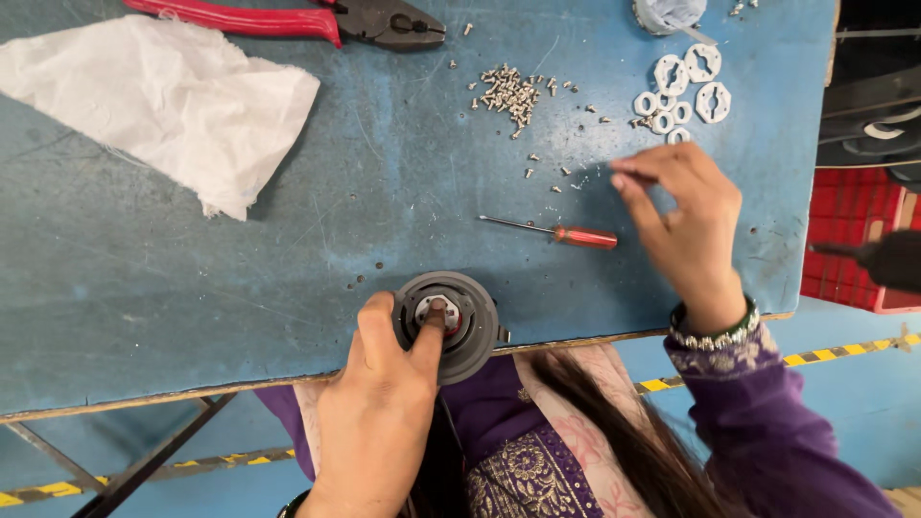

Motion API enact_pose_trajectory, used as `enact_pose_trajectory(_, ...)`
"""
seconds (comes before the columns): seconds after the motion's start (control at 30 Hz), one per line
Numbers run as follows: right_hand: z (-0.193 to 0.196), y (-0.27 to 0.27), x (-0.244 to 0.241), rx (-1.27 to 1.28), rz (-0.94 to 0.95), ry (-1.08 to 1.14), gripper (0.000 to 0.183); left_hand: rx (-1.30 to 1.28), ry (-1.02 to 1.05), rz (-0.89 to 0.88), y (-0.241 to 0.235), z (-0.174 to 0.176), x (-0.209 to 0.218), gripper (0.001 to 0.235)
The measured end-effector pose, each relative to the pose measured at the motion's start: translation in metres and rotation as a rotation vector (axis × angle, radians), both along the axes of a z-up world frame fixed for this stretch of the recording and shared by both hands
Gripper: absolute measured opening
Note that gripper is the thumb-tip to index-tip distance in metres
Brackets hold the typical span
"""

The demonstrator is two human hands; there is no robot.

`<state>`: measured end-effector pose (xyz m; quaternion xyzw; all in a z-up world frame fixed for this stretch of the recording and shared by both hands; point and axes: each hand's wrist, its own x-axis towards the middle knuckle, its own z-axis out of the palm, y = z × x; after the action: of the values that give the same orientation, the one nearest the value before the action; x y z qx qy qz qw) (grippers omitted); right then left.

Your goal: The person assembles an LED bulb by placing a round circuit board into a plastic housing, securing it with screws using a small red-handled screwdriver, and then using a green electric screwdriver to tighten the assembly.

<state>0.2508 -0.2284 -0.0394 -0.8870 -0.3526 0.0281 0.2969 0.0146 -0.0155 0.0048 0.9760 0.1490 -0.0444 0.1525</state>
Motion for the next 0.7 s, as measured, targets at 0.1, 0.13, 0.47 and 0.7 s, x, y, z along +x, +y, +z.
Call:
enact_pose_trajectory(0.1, 0.000, 0.003, 0.022, -0.046, 0.031, -0.041, 0.011, 0.008, 0.011, -0.012, 0.000, 0.001, 0.000, 0.046)
enact_pose_trajectory(0.13, -0.001, 0.005, 0.029, -0.034, 0.050, -0.045, 0.012, -0.002, 0.012, -0.009, 0.001, 0.000, 0.000, 0.046)
enact_pose_trajectory(0.47, -0.018, 0.039, 0.071, -0.096, 0.219, -0.260, 0.015, 0.012, 0.004, 0.001, 0.000, 0.000, 0.001, 0.047)
enact_pose_trajectory(0.7, -0.026, 0.053, 0.072, -0.127, 0.229, -0.285, 0.009, -0.069, 0.007, 0.030, 0.001, 0.001, 0.002, 0.045)
